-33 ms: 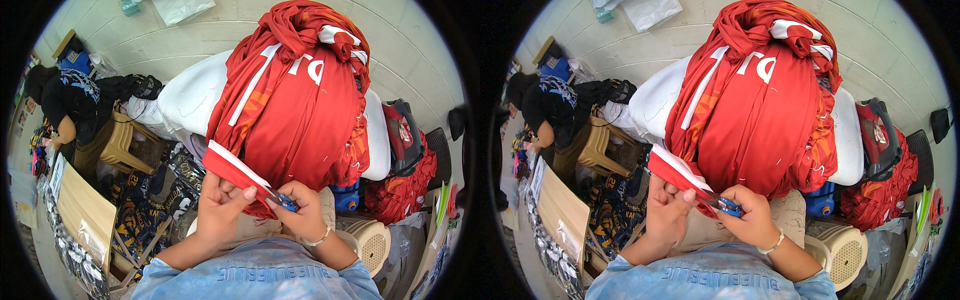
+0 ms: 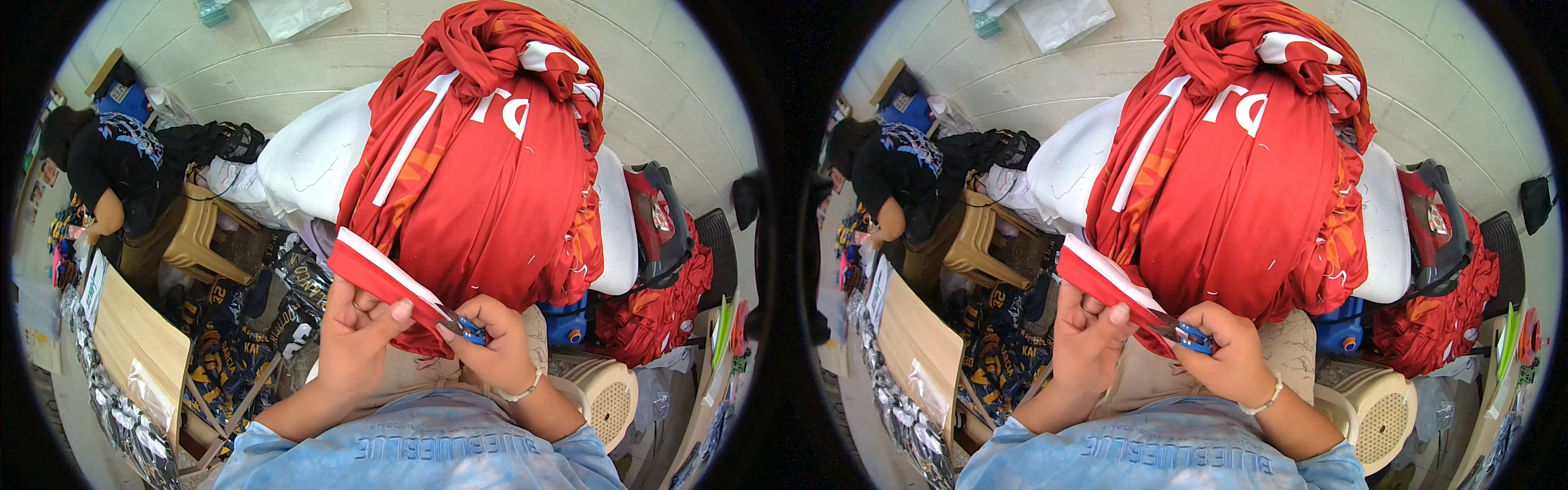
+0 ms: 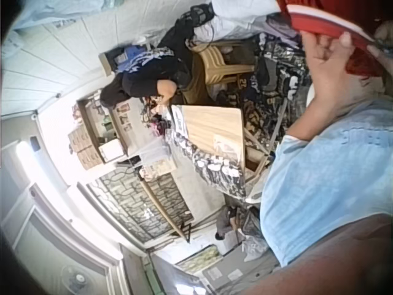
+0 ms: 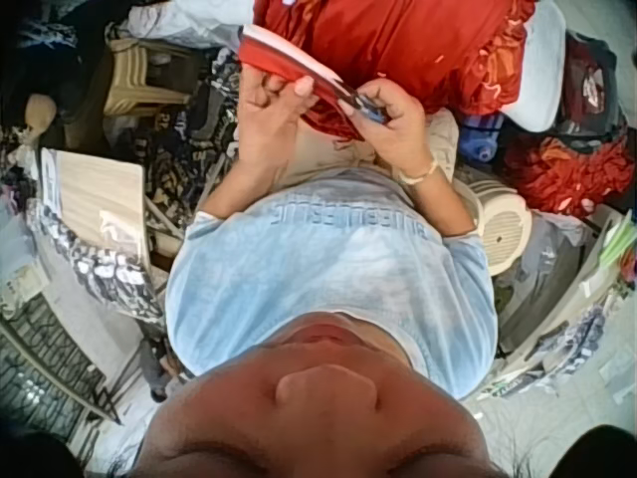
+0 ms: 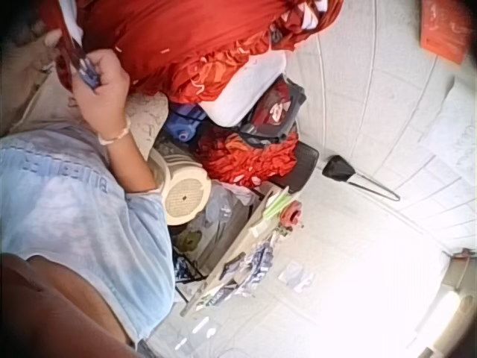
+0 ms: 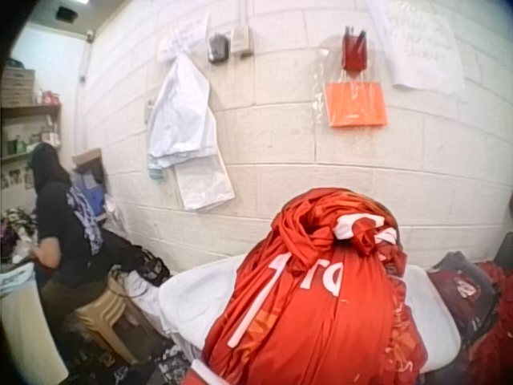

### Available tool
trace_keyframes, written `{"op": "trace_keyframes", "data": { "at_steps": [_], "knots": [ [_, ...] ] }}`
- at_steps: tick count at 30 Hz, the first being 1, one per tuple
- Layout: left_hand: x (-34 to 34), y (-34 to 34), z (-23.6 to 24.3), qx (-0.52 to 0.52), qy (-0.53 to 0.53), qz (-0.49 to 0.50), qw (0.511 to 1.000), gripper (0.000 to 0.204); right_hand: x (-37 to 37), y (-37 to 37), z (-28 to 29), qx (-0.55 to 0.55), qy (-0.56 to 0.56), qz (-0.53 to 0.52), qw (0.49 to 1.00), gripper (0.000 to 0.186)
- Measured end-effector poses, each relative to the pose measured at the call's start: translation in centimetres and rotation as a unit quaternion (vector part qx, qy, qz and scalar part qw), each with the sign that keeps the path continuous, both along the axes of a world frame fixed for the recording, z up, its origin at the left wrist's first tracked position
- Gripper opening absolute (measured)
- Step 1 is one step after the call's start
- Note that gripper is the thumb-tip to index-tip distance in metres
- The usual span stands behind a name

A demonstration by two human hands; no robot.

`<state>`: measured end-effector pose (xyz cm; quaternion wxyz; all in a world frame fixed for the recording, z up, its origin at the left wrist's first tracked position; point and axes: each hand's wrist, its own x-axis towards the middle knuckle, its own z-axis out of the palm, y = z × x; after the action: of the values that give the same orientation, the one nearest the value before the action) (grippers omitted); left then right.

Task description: The person uses scissors to cut a white strip along the edge of a red garment. They hold the fabric with one hand and cut with the other, working along the seam. The person occasionally adjusts the fabric to continue cutting.

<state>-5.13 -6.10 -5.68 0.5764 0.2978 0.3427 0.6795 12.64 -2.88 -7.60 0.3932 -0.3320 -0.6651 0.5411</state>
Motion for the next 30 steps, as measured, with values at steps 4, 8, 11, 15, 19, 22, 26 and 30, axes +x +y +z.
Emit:
{"op": "trace_keyframes", "data": {
  "at_steps": [4, 8, 11, 15, 19, 22, 26, 30],
  "knots": [
    [-0.6, 0.7, 0.1, -0.016, -0.009, 0.007, 1.0, 0.047, 0.3, 0.7, -0.2, 0.033, -0.008, -0.026, 0.999, 0.026],
    [-0.4, 0.7, -0.1, -0.005, -0.012, -0.001, 1.0, 0.046, 0.0, 0.3, 0.5, 0.038, 0.066, -0.071, 0.995, 0.025],
    [-0.4, 0.7, -0.2, 0.005, 0.0, -0.014, 1.0, 0.047, 0.3, 0.4, 1.3, 0.109, 0.02, -0.055, 0.992, 0.026],
    [-0.3, 0.5, -0.2, 0.001, 0.008, -0.013, 1.0, 0.048, 0.6, 0.7, 1.6, 0.178, -0.023, -0.043, 0.983, 0.028],
    [-0.2, 0.5, -0.2, 0.002, 0.014, -0.013, 1.0, 0.049, 0.6, 0.6, 1.4, 0.183, -0.032, -0.06, 0.981, 0.029],
    [-0.1, 0.5, -0.1, 0.006, 0.02, -0.02, 1.0, 0.051, 0.6, 0.6, 1.4, 0.178, -0.031, -0.063, 0.982, 0.029],
    [0.1, 0.4, 0.0, 0.007, 0.017, -0.026, 0.999, 0.053, 0.4, 0.7, 1.5, 0.176, -0.026, -0.06, 0.982, 0.03],
    [0.3, 0.3, 0.0, 0.004, 0.015, -0.025, 1.0, 0.055, 0.1, 0.8, 1.5, 0.164, -0.012, -0.049, 0.985, 0.03]
  ]
}}
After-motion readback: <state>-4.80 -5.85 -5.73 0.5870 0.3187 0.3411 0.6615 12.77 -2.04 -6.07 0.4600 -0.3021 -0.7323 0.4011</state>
